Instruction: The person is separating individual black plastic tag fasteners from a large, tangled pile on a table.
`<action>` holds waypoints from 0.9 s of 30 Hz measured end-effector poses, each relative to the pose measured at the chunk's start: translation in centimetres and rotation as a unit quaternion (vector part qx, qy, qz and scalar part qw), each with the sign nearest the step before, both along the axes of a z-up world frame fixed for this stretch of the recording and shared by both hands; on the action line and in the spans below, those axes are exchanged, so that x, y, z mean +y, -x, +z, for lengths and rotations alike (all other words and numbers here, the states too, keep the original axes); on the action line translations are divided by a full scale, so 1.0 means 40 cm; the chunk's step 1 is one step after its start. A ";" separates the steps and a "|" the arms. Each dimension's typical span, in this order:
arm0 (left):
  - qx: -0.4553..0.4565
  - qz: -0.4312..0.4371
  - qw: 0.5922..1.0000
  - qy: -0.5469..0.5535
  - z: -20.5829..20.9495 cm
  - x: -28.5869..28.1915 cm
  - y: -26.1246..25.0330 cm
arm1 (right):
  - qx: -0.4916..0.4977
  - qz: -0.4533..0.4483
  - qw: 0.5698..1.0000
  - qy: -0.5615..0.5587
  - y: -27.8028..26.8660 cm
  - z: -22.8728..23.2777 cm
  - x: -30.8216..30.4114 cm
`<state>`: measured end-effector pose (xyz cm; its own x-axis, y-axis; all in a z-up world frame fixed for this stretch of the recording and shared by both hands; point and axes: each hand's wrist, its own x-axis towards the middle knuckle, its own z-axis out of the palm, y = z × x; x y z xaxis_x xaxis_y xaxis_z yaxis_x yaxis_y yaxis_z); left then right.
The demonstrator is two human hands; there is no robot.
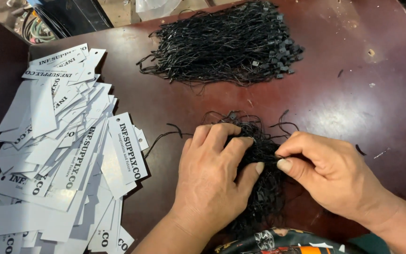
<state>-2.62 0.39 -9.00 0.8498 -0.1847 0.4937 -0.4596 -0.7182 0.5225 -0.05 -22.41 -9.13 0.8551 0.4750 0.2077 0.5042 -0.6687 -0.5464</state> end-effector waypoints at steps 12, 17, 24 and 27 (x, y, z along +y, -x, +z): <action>0.005 0.016 1.000 -0.012 0.004 -0.004 -0.017 | 0.112 -0.057 0.964 -0.234 -0.019 0.003 -0.011; -0.045 0.052 0.998 0.010 0.061 -0.017 -0.020 | 0.066 -0.112 0.971 -0.199 -0.029 0.027 0.024; 0.144 -0.084 0.979 0.122 0.082 -0.064 -0.065 | 0.094 -0.179 0.955 -0.219 -0.051 0.068 0.070; 0.241 -0.035 0.963 0.111 0.101 -0.078 -0.076 | 0.138 -0.142 0.937 -0.289 -0.053 0.083 0.077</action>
<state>0.42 -2.72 -4.95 0.9797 -0.1845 0.0780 -0.1673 -0.5396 0.8251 2.07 -19.34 -5.82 0.9889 0.0965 0.1126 0.1372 -0.3075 -0.9416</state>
